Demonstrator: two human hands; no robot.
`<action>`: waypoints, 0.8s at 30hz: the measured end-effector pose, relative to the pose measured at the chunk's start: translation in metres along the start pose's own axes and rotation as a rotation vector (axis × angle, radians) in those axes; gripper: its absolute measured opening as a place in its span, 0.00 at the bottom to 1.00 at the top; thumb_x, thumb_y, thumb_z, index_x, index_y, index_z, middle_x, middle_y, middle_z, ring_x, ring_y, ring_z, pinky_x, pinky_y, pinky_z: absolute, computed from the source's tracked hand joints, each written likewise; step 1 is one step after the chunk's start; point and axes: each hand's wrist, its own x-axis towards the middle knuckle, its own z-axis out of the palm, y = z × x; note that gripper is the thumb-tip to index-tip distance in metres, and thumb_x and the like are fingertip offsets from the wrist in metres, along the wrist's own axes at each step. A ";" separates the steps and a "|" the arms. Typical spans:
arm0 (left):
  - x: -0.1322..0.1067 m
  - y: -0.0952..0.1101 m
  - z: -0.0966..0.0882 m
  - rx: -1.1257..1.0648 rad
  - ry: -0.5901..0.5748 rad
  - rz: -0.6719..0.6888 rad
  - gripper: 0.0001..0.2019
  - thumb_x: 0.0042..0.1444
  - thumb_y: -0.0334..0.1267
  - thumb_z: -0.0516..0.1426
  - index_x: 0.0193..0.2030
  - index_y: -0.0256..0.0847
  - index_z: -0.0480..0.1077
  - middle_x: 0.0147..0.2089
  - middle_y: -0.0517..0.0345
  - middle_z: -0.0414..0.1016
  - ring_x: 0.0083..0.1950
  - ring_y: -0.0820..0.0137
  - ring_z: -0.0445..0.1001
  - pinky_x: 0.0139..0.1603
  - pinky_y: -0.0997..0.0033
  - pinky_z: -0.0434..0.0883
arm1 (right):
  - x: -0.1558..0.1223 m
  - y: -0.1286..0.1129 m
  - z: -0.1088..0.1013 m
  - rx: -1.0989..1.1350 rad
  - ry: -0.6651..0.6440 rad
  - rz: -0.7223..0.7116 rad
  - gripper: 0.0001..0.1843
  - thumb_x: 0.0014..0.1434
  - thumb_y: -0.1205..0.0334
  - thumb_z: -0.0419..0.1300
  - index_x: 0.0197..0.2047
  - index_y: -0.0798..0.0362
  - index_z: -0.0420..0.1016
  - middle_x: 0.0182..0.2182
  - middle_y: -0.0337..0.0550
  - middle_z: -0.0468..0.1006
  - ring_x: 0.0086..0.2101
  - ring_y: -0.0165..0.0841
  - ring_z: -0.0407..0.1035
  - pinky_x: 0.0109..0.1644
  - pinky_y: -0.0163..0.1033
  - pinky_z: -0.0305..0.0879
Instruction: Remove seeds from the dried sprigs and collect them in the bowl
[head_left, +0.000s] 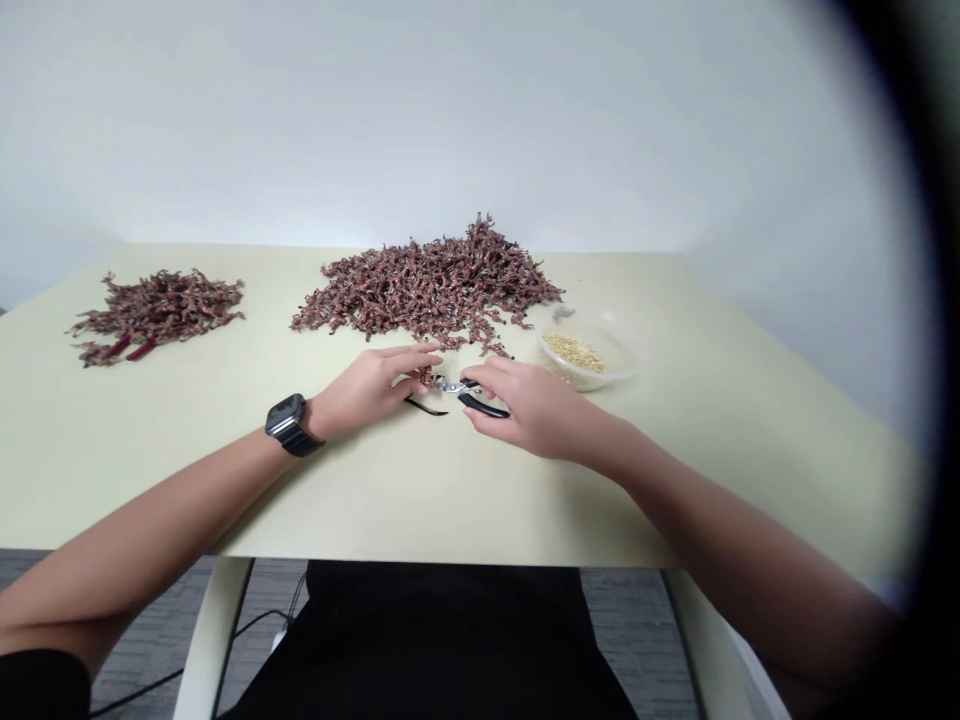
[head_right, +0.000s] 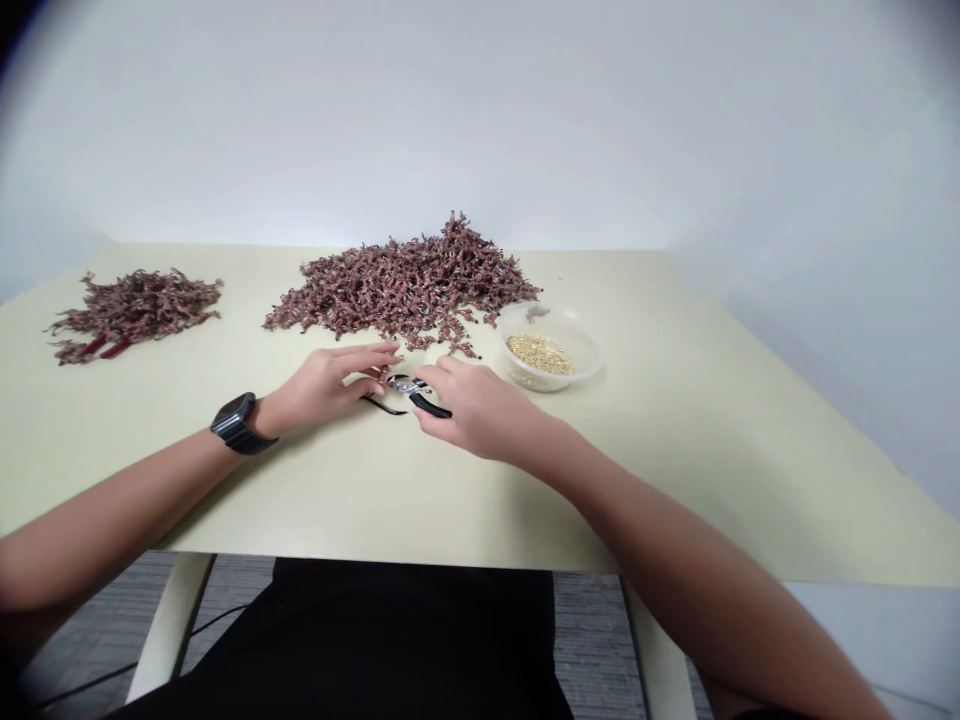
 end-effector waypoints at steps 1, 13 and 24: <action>0.000 0.000 0.000 -0.002 0.010 -0.011 0.21 0.65 0.35 0.58 0.65 0.44 0.74 0.65 0.47 0.77 0.54 0.62 0.82 0.59 0.60 0.77 | 0.000 0.001 0.000 -0.007 0.010 -0.004 0.18 0.68 0.56 0.59 0.57 0.53 0.73 0.42 0.48 0.76 0.39 0.39 0.71 0.41 0.40 0.64; -0.004 -0.001 0.007 0.083 0.046 0.005 0.20 0.69 0.34 0.54 0.66 0.44 0.73 0.50 0.52 0.84 0.47 0.68 0.83 0.51 0.69 0.76 | -0.001 -0.004 -0.002 -0.063 0.010 0.011 0.17 0.68 0.57 0.59 0.57 0.54 0.74 0.41 0.46 0.75 0.34 0.35 0.69 0.38 0.39 0.61; -0.002 0.002 0.008 0.063 0.227 0.081 0.16 0.71 0.33 0.53 0.61 0.41 0.74 0.49 0.52 0.83 0.47 0.71 0.81 0.52 0.70 0.77 | -0.001 -0.007 0.002 -0.159 0.153 -0.064 0.17 0.66 0.57 0.59 0.55 0.54 0.72 0.42 0.50 0.75 0.38 0.40 0.70 0.41 0.42 0.63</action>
